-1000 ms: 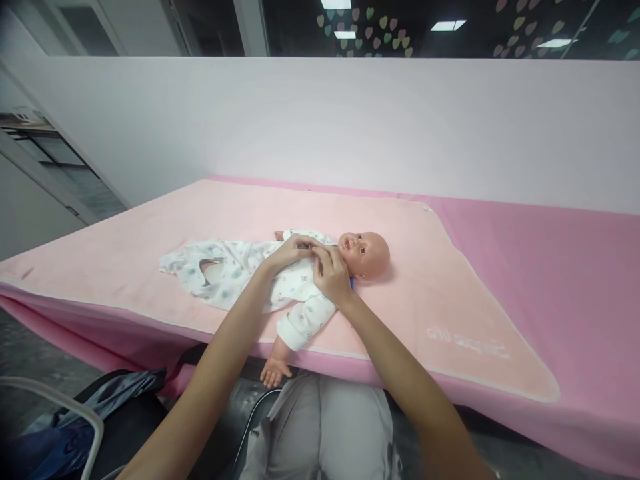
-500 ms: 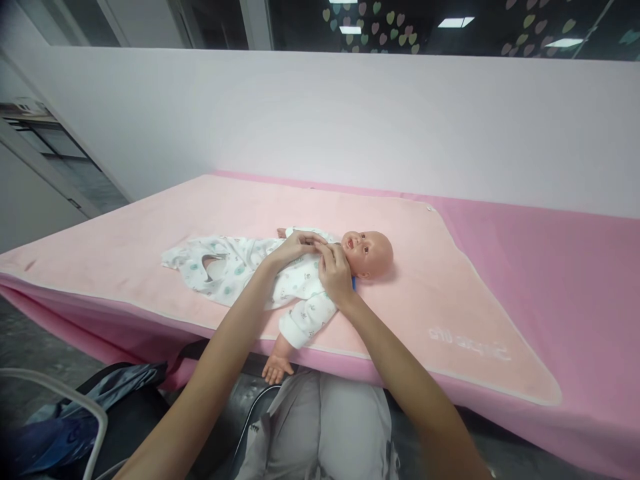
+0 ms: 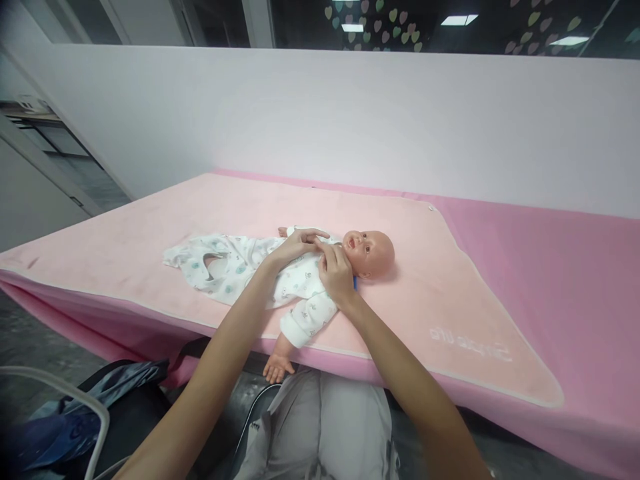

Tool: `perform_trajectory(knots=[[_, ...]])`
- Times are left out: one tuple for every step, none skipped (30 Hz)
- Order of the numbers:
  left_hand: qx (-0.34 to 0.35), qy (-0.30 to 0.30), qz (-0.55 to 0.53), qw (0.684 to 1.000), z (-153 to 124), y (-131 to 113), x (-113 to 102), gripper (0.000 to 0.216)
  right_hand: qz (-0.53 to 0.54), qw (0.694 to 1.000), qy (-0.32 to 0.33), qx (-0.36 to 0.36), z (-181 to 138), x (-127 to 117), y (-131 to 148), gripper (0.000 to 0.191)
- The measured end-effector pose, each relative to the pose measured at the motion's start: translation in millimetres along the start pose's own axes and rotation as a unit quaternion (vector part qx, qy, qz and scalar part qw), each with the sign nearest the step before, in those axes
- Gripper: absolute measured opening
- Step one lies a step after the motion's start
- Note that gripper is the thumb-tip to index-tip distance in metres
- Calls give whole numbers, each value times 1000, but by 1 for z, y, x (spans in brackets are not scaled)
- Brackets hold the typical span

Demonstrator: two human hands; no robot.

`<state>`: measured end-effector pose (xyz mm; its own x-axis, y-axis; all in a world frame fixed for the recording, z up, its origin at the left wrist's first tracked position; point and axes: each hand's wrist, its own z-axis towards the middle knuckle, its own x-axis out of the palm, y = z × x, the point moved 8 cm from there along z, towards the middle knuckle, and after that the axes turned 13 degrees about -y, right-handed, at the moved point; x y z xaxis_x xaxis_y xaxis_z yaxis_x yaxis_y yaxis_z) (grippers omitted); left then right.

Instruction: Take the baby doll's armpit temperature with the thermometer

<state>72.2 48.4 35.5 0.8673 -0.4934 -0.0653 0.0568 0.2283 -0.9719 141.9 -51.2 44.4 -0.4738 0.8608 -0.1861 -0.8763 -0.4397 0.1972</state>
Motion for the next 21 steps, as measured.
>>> perform_trajectory(knots=[[2,-1,-8,1000,1,1,0,43,6,1000,-3,-7,0,0,1,29],[4,-1,-13,1000,2,3,-1,43,11,1000,-8,-13,-1,-1,1,28],[8,0,-16,1000,3,3,-1,43,12,1000,-12,-18,-1,-1,2,26],[13,4,-18,1000,3,4,-1,43,12,1000,-17,-20,-1,-2,2,25],[17,10,-19,1000,3,3,0,42,11,1000,-20,-19,-1,-2,1,25],[22,16,-20,999,3,3,0,42,11,1000,-20,-15,-1,-2,0,24],[25,21,-20,999,2,1,1,42,12,1000,-19,-10,-1,-2,0,25],[26,24,-19,999,1,0,2,42,13,1000,-17,-5,-1,-1,-1,25],[26,24,-16,999,0,-2,2,41,15,1000,-16,-1,-1,-1,-2,26],[24,23,-13,999,-1,-3,2,40,16,1000,-19,2,-1,-1,-2,26],[22,20,-10,999,-2,-5,2,38,15,1000,-24,3,-1,-2,-2,27],[20,19,-9,1000,-3,-6,2,37,12,999,-31,4,-1,-3,-2,27],[18,19,-10,1000,-4,-7,2,37,9,999,-38,6,-1,-4,-2,27],[17,19,-14,1000,-4,-7,2,36,7,999,-44,7,0,-5,-2,26],[16,20,-19,999,-5,-8,3,37,8,999,-46,8,0,-5,-2,26],[14,22,-22,999,-5,-8,3,37,13,999,-45,7,0,-5,-2,27],[12,23,-23,999,-5,-9,4,38,19,999,-44,5,1,-5,-1,27],[12,23,-21,999,-5,-9,4,38,24,999,-45,2,1,-5,0,26],[14,17,-16,1000,-6,-11,3,37,27,998,-48,-2,2,-6,1,26],[19,3,-8,1000,-6,-14,1,36,28,998,-53,-6,3,-7,2,25],[29,-18,4,999,-6,-17,-3,33,27,998,-60,-11,4,-9,2,24]])
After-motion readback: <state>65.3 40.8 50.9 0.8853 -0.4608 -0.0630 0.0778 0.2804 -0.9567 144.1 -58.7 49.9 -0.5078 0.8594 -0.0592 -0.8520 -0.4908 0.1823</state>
